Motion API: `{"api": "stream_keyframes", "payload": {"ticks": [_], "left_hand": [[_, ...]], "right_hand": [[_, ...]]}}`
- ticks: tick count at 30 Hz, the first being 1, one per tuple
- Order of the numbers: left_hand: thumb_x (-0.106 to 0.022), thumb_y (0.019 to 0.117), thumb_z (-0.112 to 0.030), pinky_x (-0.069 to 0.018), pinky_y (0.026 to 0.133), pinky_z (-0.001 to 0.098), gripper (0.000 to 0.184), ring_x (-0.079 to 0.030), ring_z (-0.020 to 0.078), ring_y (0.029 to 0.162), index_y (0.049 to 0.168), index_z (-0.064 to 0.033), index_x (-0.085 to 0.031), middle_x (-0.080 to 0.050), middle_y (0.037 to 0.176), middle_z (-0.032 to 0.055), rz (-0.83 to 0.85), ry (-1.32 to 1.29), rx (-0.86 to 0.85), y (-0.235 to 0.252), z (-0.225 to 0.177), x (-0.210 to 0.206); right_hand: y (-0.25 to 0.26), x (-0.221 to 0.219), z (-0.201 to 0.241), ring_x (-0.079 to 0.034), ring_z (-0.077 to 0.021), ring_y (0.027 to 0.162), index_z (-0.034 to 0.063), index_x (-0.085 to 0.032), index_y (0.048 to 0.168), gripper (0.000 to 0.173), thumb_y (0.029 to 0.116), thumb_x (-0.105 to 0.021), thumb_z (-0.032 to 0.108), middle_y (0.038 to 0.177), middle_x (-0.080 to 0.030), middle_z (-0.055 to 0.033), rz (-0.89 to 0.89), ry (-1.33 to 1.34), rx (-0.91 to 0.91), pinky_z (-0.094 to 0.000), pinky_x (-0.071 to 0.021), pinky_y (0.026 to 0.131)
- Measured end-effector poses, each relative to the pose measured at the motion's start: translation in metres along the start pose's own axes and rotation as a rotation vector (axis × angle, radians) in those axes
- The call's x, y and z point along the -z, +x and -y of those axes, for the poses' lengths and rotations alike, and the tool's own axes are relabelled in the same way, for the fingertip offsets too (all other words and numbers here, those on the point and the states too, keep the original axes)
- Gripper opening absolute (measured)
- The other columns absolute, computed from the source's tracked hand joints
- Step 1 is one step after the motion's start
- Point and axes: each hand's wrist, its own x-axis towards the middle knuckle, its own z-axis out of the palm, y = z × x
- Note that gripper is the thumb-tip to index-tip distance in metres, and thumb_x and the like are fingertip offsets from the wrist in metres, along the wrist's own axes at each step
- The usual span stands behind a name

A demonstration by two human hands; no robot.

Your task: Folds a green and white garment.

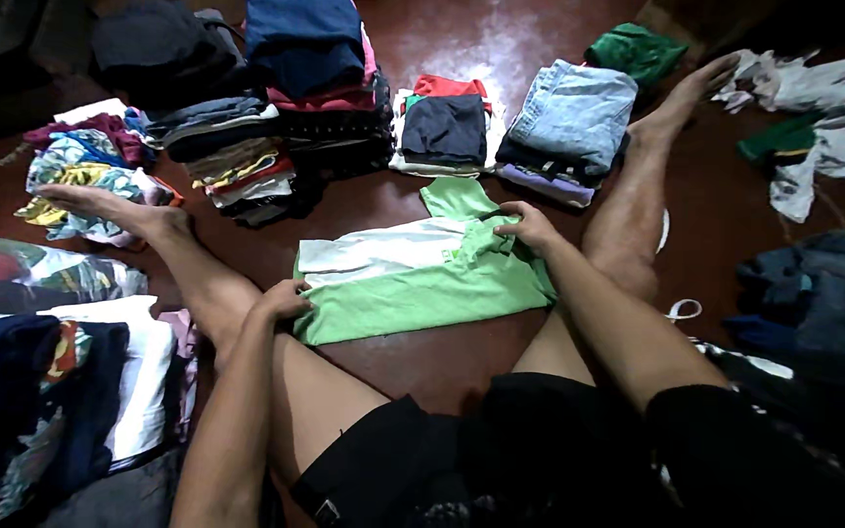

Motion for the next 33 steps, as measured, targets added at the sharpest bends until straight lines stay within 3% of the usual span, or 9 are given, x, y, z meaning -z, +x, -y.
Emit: {"api": "stream_keyframes", "payload": {"ticks": [4, 7, 11, 13, 18, 21, 26, 29, 33], "left_hand": [[-0.070, 0.0964, -0.010, -0.0510, 0.094, 0.0663, 0.027, -0.067, 0.0411, 0.107, 0.122, -0.0044, -0.068, -0.069, 0.116, 0.0239, -0.137, -0.112, -0.105, -0.008, 0.005, 0.002], [-0.069, 0.0977, -0.009, -0.0490, 0.101, 0.0612, 0.046, -0.063, 0.0385, 0.117, 0.141, -0.0050, -0.054, -0.063, 0.129, 0.0234, -0.234, -0.274, -0.111, -0.021, -0.002, 0.003], [-0.081, 0.0879, -0.019, -0.0467, 0.096, 0.0731, 0.071, -0.057, 0.0541, 0.121, 0.147, -0.0008, -0.046, -0.053, 0.138, 0.0347, -0.353, -0.063, 0.062, -0.034, -0.002, -0.008], [-0.079, 0.0873, -0.021, -0.0490, 0.093, 0.0728, 0.059, -0.057, 0.0549, 0.120, 0.138, 0.0005, -0.056, -0.051, 0.137, 0.0355, -0.369, 0.152, 0.047, -0.050, -0.018, -0.023], [-0.070, 0.0961, -0.036, -0.0480, 0.102, 0.0645, 0.051, -0.056, 0.0432, 0.126, 0.141, -0.0160, -0.057, -0.056, 0.137, 0.0236, 0.142, 0.386, -0.175, -0.048, -0.030, -0.063], [-0.062, 0.1002, -0.042, -0.0473, 0.102, 0.0661, 0.048, -0.060, 0.0423, 0.124, 0.137, -0.0119, -0.058, -0.062, 0.133, 0.0231, 0.135, 0.367, -0.086, -0.043, -0.026, -0.063], [-0.052, 0.1045, -0.041, -0.0488, 0.100, 0.0645, 0.043, -0.062, 0.0384, 0.123, 0.136, -0.0128, -0.060, -0.064, 0.131, 0.0181, 0.108, 0.441, -0.101, -0.059, -0.045, -0.066], [-0.053, 0.1040, -0.042, -0.0484, 0.097, 0.0673, 0.048, -0.063, 0.0445, 0.121, 0.134, -0.0062, -0.059, -0.066, 0.126, 0.0249, 0.127, 0.490, -0.017, -0.063, -0.068, -0.068], [-0.051, 0.1058, -0.037, -0.0481, 0.104, 0.0599, 0.043, -0.058, 0.0385, 0.129, 0.132, -0.0063, -0.064, -0.061, 0.137, 0.0205, 0.017, 0.416, -0.280, -0.064, -0.150, -0.087]], "right_hand": [[-0.004, 0.016, -0.010, -0.070, -0.0220, 0.106, 0.0082, -0.053, 0.142, 0.055, 0.0910, -0.071, 0.000, 0.124, -0.070, -0.0124, -0.084, 0.165, 0.048, -0.0420, -0.0579, 0.091], [-0.014, 0.041, 0.009, -0.070, -0.0218, 0.104, 0.0075, -0.048, 0.146, 0.056, 0.0940, -0.069, 0.008, 0.126, -0.068, -0.0130, -0.106, 0.163, 0.093, -0.0401, -0.0595, 0.087], [-0.056, 0.061, 0.021, -0.068, -0.0391, 0.098, 0.0001, -0.069, 0.115, 0.028, 0.0945, -0.074, 0.018, 0.106, -0.070, -0.0233, 0.128, -0.481, 0.094, -0.0636, -0.0527, 0.090], [-0.078, 0.047, -0.001, -0.068, -0.0420, 0.096, 0.0062, -0.073, 0.107, 0.030, 0.0891, -0.081, 0.028, 0.100, -0.071, -0.0210, 0.267, -0.747, 0.019, -0.0691, -0.0522, 0.086], [-0.104, 0.022, -0.024, -0.069, -0.0394, 0.091, 0.0091, -0.071, 0.094, 0.021, 0.0789, -0.083, 0.019, 0.092, -0.071, -0.0171, 0.341, -1.122, -0.124, -0.0653, -0.0544, 0.073], [-0.107, 0.021, -0.013, -0.069, -0.0418, 0.096, 0.0048, -0.073, 0.087, 0.022, 0.0787, -0.082, 0.022, 0.097, -0.071, -0.0198, 0.389, -1.290, -0.218, -0.0669, -0.0534, 0.076], [-0.100, 0.025, 0.012, -0.068, -0.0458, 0.099, 0.0051, -0.073, 0.103, 0.031, 0.0837, -0.081, 0.028, 0.102, -0.071, -0.0234, 0.255, -1.123, -0.152, -0.0705, -0.0519, 0.078], [-0.068, 0.028, 0.025, -0.066, -0.0470, 0.105, 0.0048, -0.069, 0.116, 0.038, 0.0949, -0.073, 0.036, 0.109, -0.070, -0.0248, 0.093, -0.872, 0.012, -0.0703, -0.0514, 0.083], [-0.009, 0.015, 0.021, -0.054, -0.0501, 0.127, 0.0115, -0.054, 0.145, 0.065, 0.0886, -0.080, 0.033, 0.137, -0.059, -0.0257, 0.090, -0.686, 0.167, -0.0733, -0.0452, 0.097]]}}
